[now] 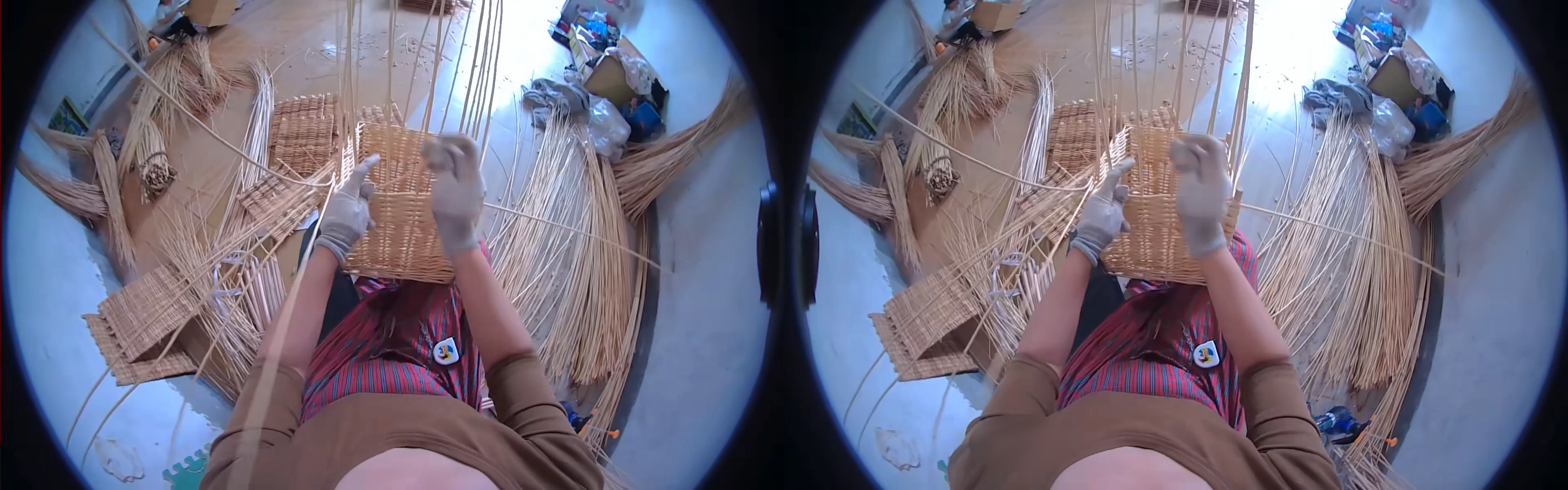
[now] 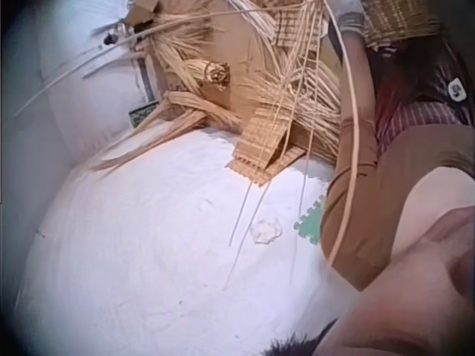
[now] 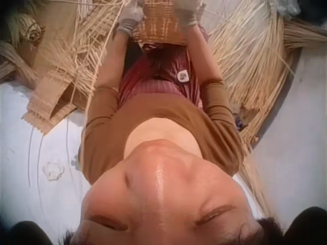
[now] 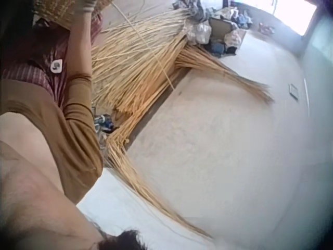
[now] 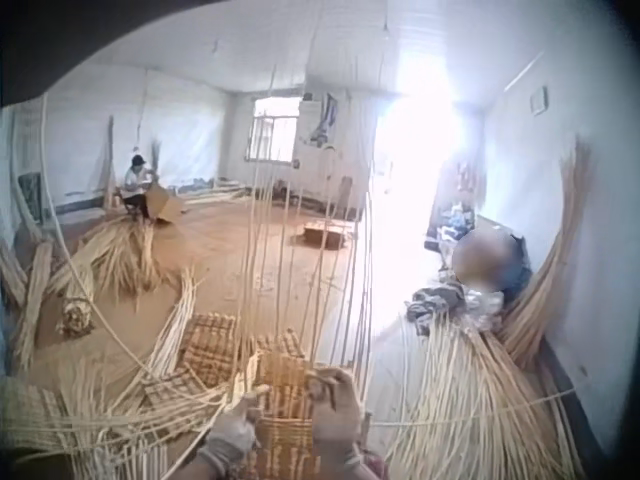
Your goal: Weaving a wicker basket, using pliers to trim reeds and a measuring tape to check dimensions.
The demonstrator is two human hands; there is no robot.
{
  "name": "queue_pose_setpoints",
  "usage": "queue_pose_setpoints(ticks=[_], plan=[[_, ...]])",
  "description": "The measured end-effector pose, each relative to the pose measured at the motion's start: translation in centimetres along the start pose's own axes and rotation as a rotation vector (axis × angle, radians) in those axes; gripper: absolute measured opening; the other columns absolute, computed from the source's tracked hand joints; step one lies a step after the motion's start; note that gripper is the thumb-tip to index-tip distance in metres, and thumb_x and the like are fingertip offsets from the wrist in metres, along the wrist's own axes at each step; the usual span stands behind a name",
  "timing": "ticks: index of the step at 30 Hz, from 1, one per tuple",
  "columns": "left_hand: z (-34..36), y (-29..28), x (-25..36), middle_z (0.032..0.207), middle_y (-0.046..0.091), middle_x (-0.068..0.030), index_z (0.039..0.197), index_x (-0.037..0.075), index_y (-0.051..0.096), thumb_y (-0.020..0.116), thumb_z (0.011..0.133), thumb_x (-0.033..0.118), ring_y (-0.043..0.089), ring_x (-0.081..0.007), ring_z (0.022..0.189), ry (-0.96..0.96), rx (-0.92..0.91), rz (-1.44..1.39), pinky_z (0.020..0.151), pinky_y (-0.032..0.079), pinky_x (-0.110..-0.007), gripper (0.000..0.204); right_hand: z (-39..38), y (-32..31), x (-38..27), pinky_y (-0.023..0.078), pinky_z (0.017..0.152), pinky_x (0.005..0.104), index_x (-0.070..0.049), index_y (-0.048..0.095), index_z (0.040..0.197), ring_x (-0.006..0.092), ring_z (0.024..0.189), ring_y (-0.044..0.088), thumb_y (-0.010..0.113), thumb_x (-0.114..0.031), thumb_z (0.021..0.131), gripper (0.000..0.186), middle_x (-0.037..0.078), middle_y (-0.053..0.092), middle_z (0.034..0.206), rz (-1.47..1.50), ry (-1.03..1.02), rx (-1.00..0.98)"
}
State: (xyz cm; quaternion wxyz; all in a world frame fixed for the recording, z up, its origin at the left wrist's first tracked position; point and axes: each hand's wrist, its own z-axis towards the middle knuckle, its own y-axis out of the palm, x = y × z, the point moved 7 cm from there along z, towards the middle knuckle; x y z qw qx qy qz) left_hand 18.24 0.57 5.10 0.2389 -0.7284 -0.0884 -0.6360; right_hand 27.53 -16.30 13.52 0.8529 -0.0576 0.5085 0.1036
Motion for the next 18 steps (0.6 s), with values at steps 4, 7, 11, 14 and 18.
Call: queue_pose_setpoints(ticks=[4,7,11,14,18], plan=[[1.1,1.2,-0.7,0.085,0.064,-0.0045,0.121,0.015,0.063,0.062,0.102,0.009,0.054,-0.0120,0.074,0.342,0.214,0.128,0.075,0.050,-0.032,0.020,6.6,8.9,-2.9,0.052,0.103,0.0406,-0.011,0.044,0.155,0.0317,0.136,0.056,0.061,-0.005,0.098,0.060,0.020,0.057,0.146,-0.778,-0.393,-0.315],[0.5,0.0,-0.2,0.080,0.062,-0.0040,0.125,0.015,0.062,0.064,0.101,0.008,0.052,-0.0117,0.075,0.217,0.151,0.125,0.073,0.048,-0.031,0.025,3.3,3.4,0.6,0.052,0.100,0.0430,-0.015,0.050,0.150,0.0334,0.118,0.064,0.069,-0.014,0.094,0.059,0.011,0.064,0.127,0.065,-0.269,-0.199],[0.2,1.0,0.3,0.080,0.061,-0.0017,0.132,0.017,0.062,0.067,0.100,0.014,0.060,-0.0101,0.056,0.025,-0.022,-0.130,0.050,0.051,-0.029,0.032,-6.3,-6.2,6.9,0.054,0.094,0.0445,-0.010,0.051,0.121,0.0225,0.091,0.065,0.053,-0.021,0.108,0.016,0.003,0.063,0.090,0.761,-0.049,0.119],[1.2,1.0,-1.3,0.079,0.071,-0.0053,0.109,0.002,0.068,0.070,0.099,0.031,0.067,-0.0125,0.055,-0.039,-0.011,-0.123,0.048,0.051,-0.029,0.030,-5.1,-4.9,3.1,0.055,0.091,0.0423,-0.009,0.049,0.125,0.0232,0.089,0.066,0.046,-0.025,0.112,0.021,0.009,0.063,0.086,0.358,0.105,0.184],[1.2,1.4,-0.1,0.058,0.064,-0.0050,0.078,0.002,0.068,0.070,0.098,0.043,0.065,-0.0122,0.049,-0.005,0.166,0.049,0.048,0.049,-0.030,0.046,-6.7,-2.4,0.7,0.056,0.088,0.0388,-0.007,0.051,0.124,0.0224,0.087,0.069,0.048,-0.024,0.111,0.021,0.011,0.066,0.089,0.625,0.036,-0.081]])
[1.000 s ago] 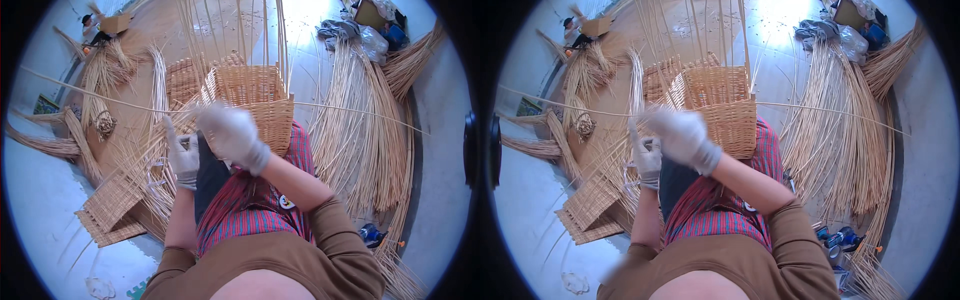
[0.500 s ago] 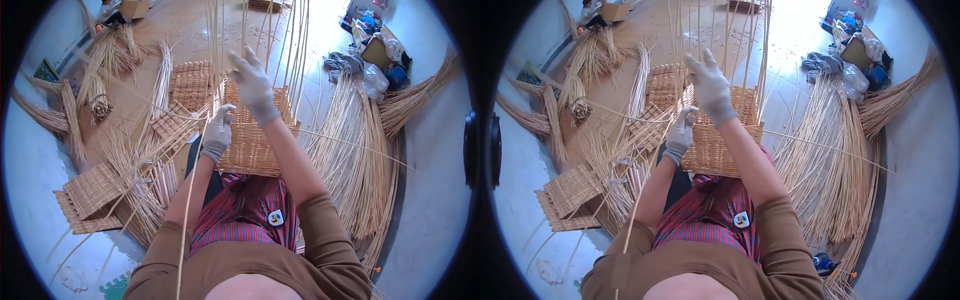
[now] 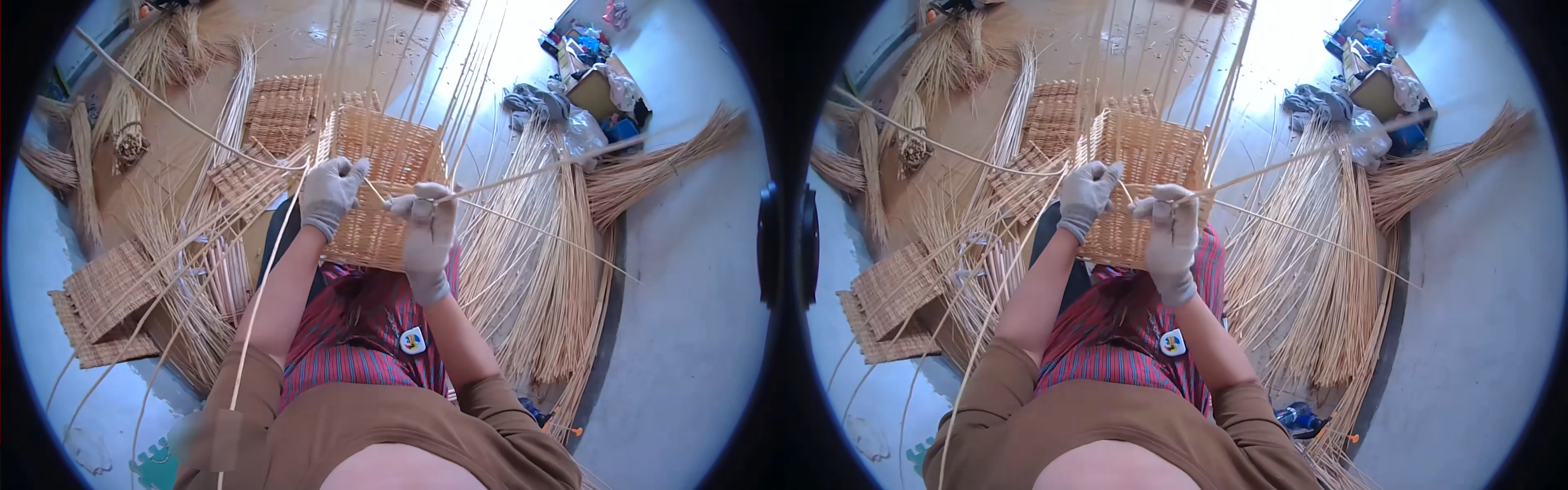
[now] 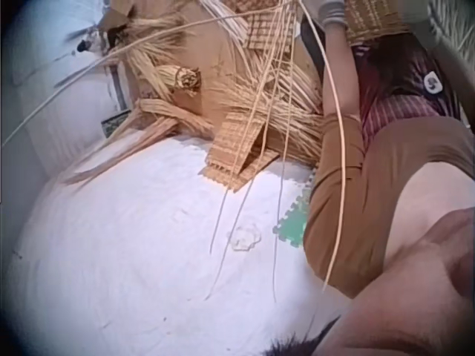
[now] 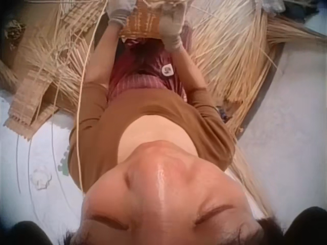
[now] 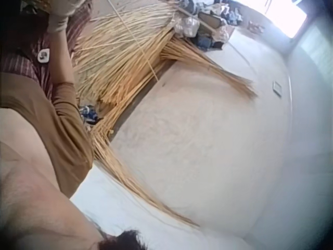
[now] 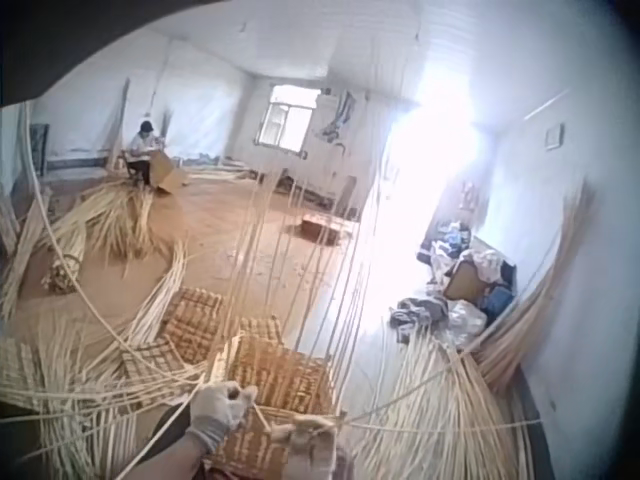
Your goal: Weaving a wicker basket, using pliers to trim reeds and a measuring tape to check dimensions.
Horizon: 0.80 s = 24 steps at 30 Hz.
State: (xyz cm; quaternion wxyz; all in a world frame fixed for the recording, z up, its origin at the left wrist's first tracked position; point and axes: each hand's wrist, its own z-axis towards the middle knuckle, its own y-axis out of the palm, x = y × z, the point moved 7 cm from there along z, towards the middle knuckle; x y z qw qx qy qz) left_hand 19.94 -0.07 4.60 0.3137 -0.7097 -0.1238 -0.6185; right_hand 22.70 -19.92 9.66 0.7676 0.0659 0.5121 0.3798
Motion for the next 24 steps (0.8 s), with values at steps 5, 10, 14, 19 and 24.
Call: queue_pose_setpoints(ticks=[5,10,14,19,24], plan=[[-4.0,-2.2,4.4,0.100,0.068,-0.0145,0.095,0.003,0.070,0.065,0.101,0.028,0.070,-0.0280,0.087,0.702,0.444,0.269,0.074,0.055,-0.037,0.026,1.1,-10.4,-1.8,0.060,0.086,0.0386,-0.009,0.052,0.118,0.0239,0.098,0.072,0.064,-0.010,0.102,0.021,0.012,0.071,0.106,-0.367,0.121,0.409],[0.2,6.5,1.1,0.077,0.067,-0.0147,0.099,0.002,0.065,0.065,0.101,0.033,0.070,-0.0238,0.065,0.123,-0.416,0.086,0.064,0.055,-0.036,0.031,1.3,-9.9,-1.6,0.060,0.081,0.0371,-0.010,0.051,0.116,0.0227,0.098,0.072,0.058,-0.008,0.104,0.013,0.009,0.072,0.109,-0.435,0.180,0.369],[-1.2,8.5,2.5,0.065,0.053,-0.0019,0.092,0.002,0.062,0.059,0.105,0.035,0.061,-0.0127,0.047,-0.004,-0.333,-0.035,0.045,0.049,-0.031,0.035,11.7,-1.4,-2.9,0.042,0.113,0.0406,-0.011,0.035,0.157,0.0279,0.134,0.052,0.052,0.000,0.101,0.060,0.017,0.053,0.145,-1.044,-0.315,-0.101],[0.2,6.7,0.8,0.066,0.063,-0.0075,0.083,0.004,0.061,0.061,0.103,0.043,0.065,-0.0166,0.048,-0.022,-0.331,-0.022,0.054,0.052,-0.033,0.044,8.5,-0.5,-2.5,0.041,0.112,0.0359,-0.004,0.039,0.156,0.0213,0.132,0.051,0.059,-0.004,0.101,0.058,0.013,0.047,0.154,-0.823,-0.207,0.005],[-0.1,7.1,2.0,0.069,0.065,-0.0128,0.085,0.003,0.065,0.072,0.095,0.036,0.067,-0.0209,0.059,0.079,-0.274,0.140,0.062,0.053,-0.040,0.035,-4.1,-9.8,-4.3,0.057,0.084,0.0305,-0.005,0.067,0.132,0.0181,0.090,0.073,0.070,-0.015,0.097,0.036,0.013,0.075,0.112,-1.216,0.355,0.407]])
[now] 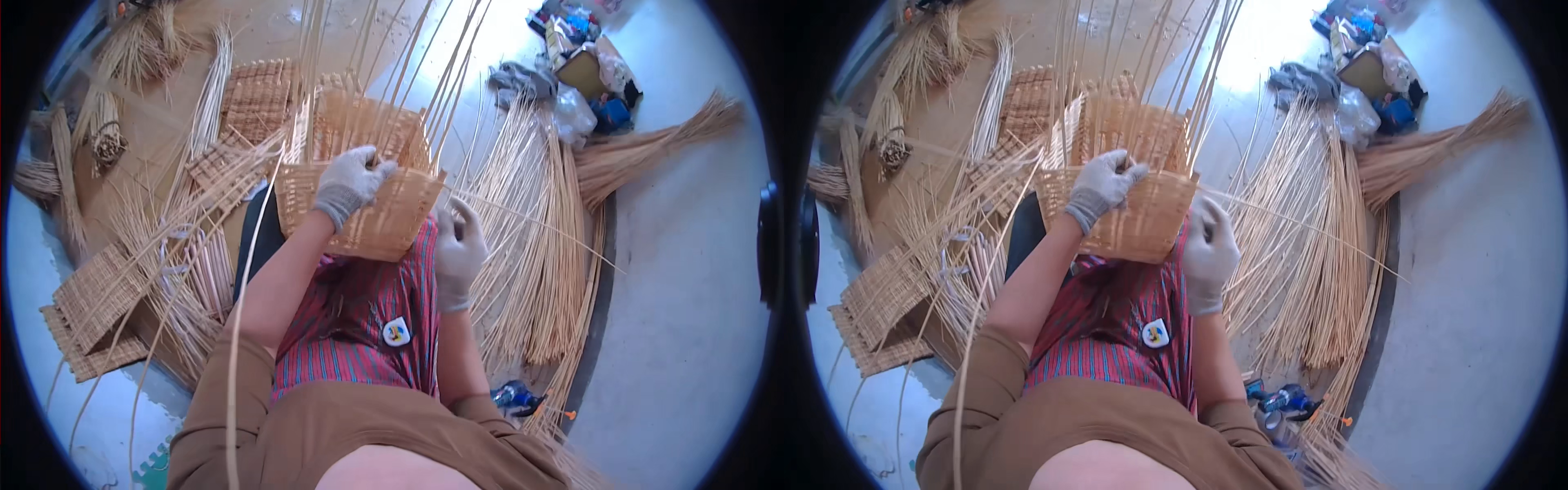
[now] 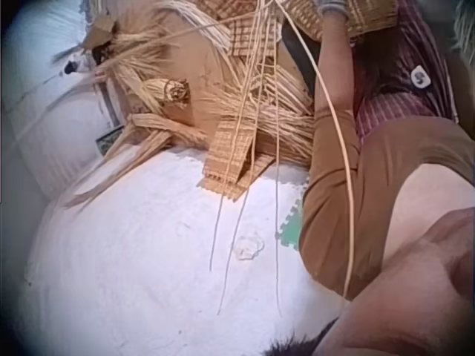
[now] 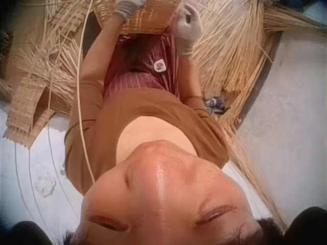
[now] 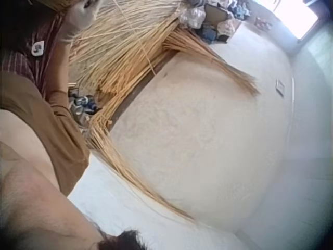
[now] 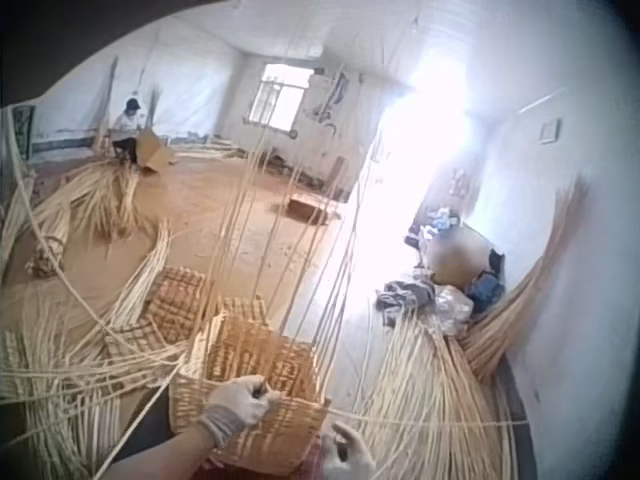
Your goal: Weaving a wicker basket, using pliers to trim reeds and a measuring tape to check dimensions.
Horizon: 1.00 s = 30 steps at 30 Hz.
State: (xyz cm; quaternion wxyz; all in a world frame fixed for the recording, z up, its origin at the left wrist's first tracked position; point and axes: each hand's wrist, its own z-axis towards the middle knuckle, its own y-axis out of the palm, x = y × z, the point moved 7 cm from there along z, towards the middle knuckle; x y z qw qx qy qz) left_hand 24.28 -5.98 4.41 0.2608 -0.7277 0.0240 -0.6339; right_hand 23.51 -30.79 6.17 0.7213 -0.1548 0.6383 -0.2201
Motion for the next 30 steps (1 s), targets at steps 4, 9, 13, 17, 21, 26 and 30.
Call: queue_pose_setpoints(ticks=[4,9,13,17,21,26,30], plan=[[-3.6,-0.3,1.1,0.092,0.071,-0.0052,0.110,0.003,0.068,0.073,0.098,0.025,0.066,-0.0096,0.069,0.159,0.110,-0.480,0.057,0.053,-0.027,0.026,2.1,5.2,-5.4,0.055,0.095,0.0398,-0.012,0.042,0.155,0.0357,0.119,0.065,0.072,-0.011,0.090,0.071,0.015,0.057,0.146,-0.185,-0.681,-0.090],[-9.4,-9.4,-13.4,0.101,0.073,-0.0042,0.120,0.004,0.067,0.071,0.100,0.020,0.066,-0.0084,0.071,0.061,0.640,-0.805,0.055,0.054,-0.024,0.026,0.6,6.3,-5.9,0.056,0.094,0.0417,-0.010,0.048,0.150,0.0357,0.117,0.064,0.069,0.002,0.085,0.070,0.016,0.058,0.139,-0.025,-0.631,-0.026],[-13.0,-12.3,-10.8,0.092,0.073,-0.0074,0.116,0.002,0.070,0.071,0.100,0.016,0.068,-0.0117,0.078,0.172,0.646,-0.600,0.069,0.057,-0.024,0.021,-10.7,10.3,-10.7,0.057,0.089,0.0354,-0.009,0.068,0.122,0.0301,0.108,0.067,0.073,0.000,0.083,0.041,0.016,0.065,0.128,0.298,-0.668,-0.494],[-14.3,-10.5,-8.7,0.130,0.067,-0.0157,0.140,-0.006,0.056,0.057,0.104,0.014,0.068,-0.0213,0.114,0.161,0.401,-0.344,0.094,0.055,-0.031,0.041,-17.8,13.4,-16.8,0.044,0.108,0.0480,-0.016,0.069,0.119,0.0290,0.108,0.065,0.073,-0.029,0.085,0.037,0.009,0.070,0.104,0.422,-1.280,-0.839],[-12.7,-13.3,-4.4,0.098,0.071,-0.0080,0.144,0.002,0.057,0.063,0.102,0.010,0.067,-0.0149,0.080,0.212,0.226,-0.053,0.074,0.055,-0.027,0.043,-18.3,14.3,-15.8,0.048,0.088,0.0413,-0.017,0.063,0.080,0.0251,0.086,0.064,0.070,-0.042,0.084,0.026,0.003,0.064,0.082,0.236,-1.308,-1.061],[-10.9,-16.9,-9.1,0.079,0.066,-0.0081,0.105,-0.002,0.067,0.054,0.108,0.022,0.064,-0.0144,0.068,0.248,0.426,-0.527,0.067,0.054,-0.029,0.027,-4.5,8.9,-14.9,0.052,0.074,0.0426,-0.011,0.057,0.068,0.0282,0.078,0.065,0.056,-0.009,0.087,0.019,0.008,0.060,0.072,0.372,-0.832,-0.647],[-11.2,-12.8,-6.7,0.089,0.068,-0.0104,0.104,0.001,0.064,0.045,0.112,0.033,0.066,-0.0183,0.088,0.374,0.473,-0.393,0.090,0.052,-0.034,0.039,4.6,12.7,-5.3,0.050,0.077,0.0369,-0.010,0.053,0.086,0.0102,0.063,0.038,0.039,-0.053,0.109,0.051,-0.001,0.043,0.075,1.352,-0.031,-0.567]])
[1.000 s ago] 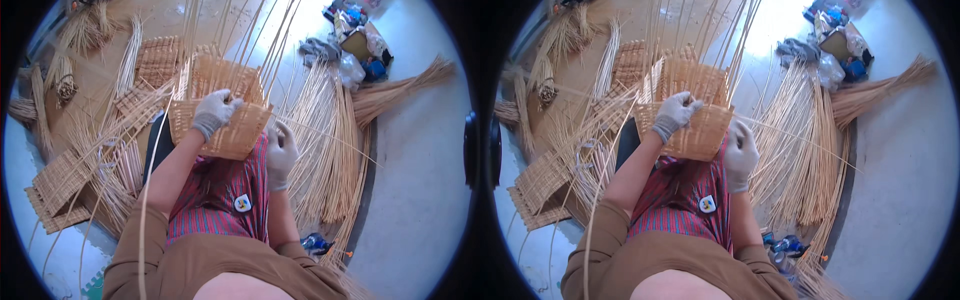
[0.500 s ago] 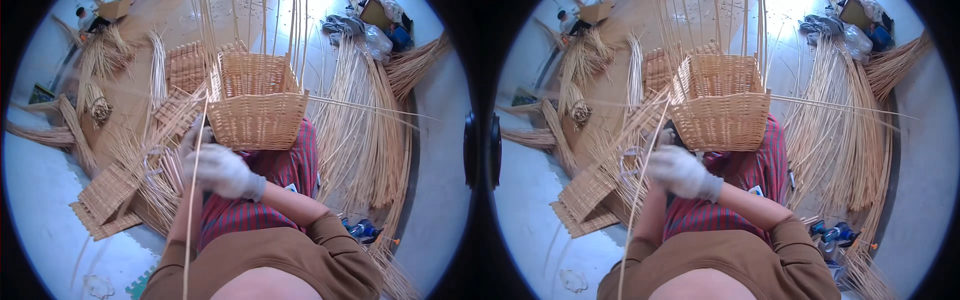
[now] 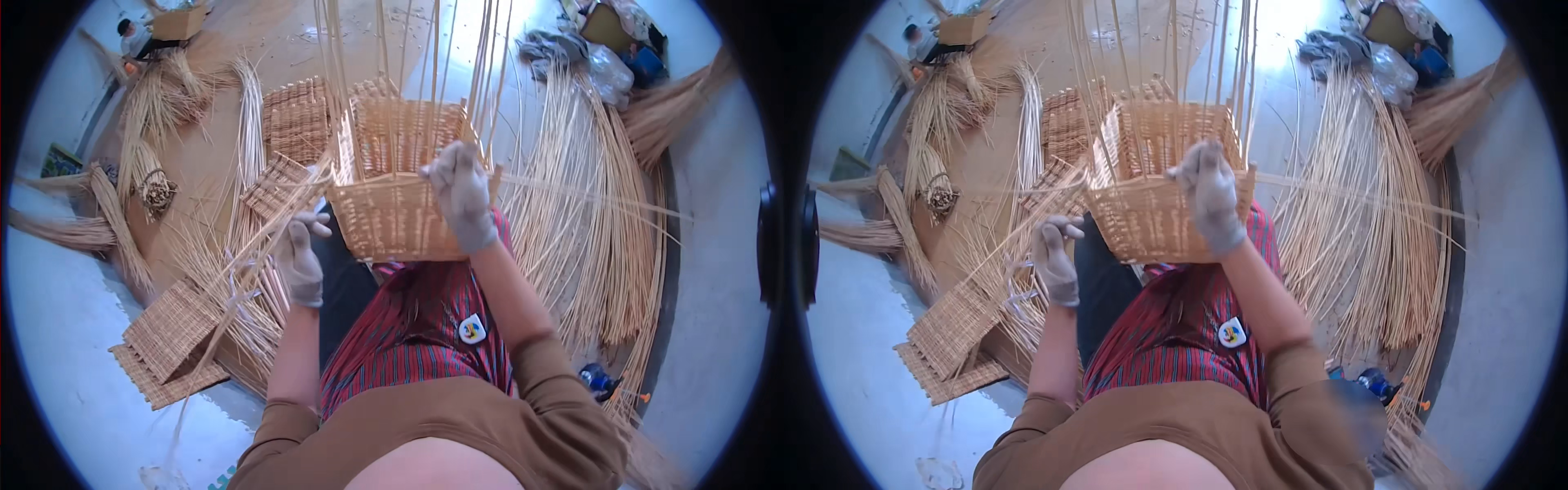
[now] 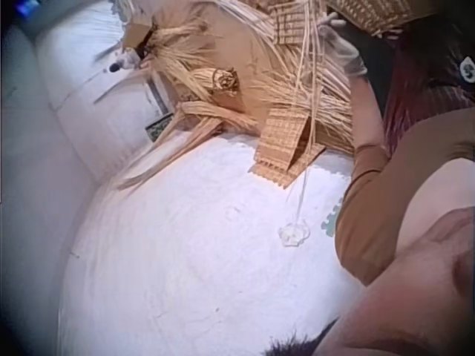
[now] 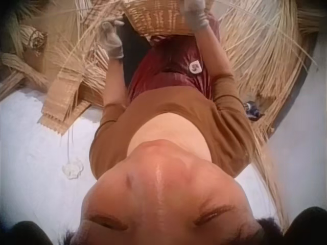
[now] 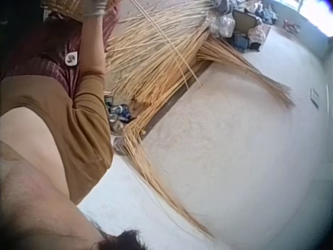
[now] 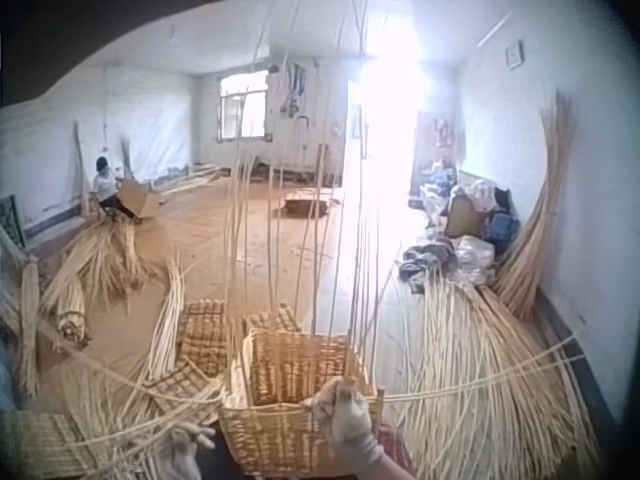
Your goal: Weaving a wicker basket, using pliers to trim reeds and a measuring tape to check dimensions.
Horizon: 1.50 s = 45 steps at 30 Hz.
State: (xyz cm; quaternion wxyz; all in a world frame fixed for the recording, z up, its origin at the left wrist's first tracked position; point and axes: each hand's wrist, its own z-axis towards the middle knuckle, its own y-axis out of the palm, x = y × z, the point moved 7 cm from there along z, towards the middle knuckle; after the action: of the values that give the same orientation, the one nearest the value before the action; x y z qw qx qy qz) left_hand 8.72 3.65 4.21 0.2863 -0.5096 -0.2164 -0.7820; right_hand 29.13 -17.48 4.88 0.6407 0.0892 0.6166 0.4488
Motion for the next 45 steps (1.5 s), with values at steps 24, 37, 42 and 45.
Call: queue_pose_setpoints(ticks=[24,37,42,45], plan=[[5.9,4.9,-7.7,0.113,0.061,0.0006,0.136,0.007,0.054,0.076,0.095,0.014,0.057,-0.0071,0.099,-0.015,-0.016,-0.220,0.086,0.051,-0.024,0.048,2.7,6.6,-1.8,0.056,0.087,0.0336,-0.014,0.041,0.151,0.0144,0.103,0.066,0.049,-0.008,0.105,0.047,0.009,0.068,0.116,-0.908,-0.145,-0.241],[4.7,4.7,-6.9,0.125,0.060,-0.0050,0.149,0.003,0.045,0.071,0.099,0.015,0.056,-0.0134,0.115,0.065,0.244,-0.051,0.099,0.048,-0.029,0.058,1.1,3.7,-3.0,0.057,0.066,0.0252,-0.012,0.031,0.158,0.0173,0.082,0.072,0.062,-0.010,0.101,0.065,0.012,0.072,0.119,-0.886,-0.654,-0.051],[5.0,4.7,-6.3,0.147,0.048,-0.0109,0.156,-0.002,0.032,0.061,0.101,0.015,0.048,-0.0204,0.133,0.111,0.171,-0.030,0.115,0.037,-0.035,0.064,-3.8,-1.6,-3.8,0.049,0.058,0.0229,-0.005,0.068,0.117,0.0120,0.077,0.070,0.059,-0.015,0.106,0.017,0.008,0.075,0.104,-0.644,-0.170,0.256],[1.9,4.6,-5.9,0.126,0.062,-0.0168,0.129,-0.007,0.055,0.065,0.101,0.018,0.061,-0.0243,0.116,-0.036,0.282,0.007,0.098,0.051,-0.039,0.039,-3.6,-4.6,-3.8,0.051,0.060,0.0220,-0.006,0.069,0.116,0.0100,0.079,0.069,0.062,-0.015,0.105,0.016,0.004,0.075,0.103,-0.657,0.022,0.289]])
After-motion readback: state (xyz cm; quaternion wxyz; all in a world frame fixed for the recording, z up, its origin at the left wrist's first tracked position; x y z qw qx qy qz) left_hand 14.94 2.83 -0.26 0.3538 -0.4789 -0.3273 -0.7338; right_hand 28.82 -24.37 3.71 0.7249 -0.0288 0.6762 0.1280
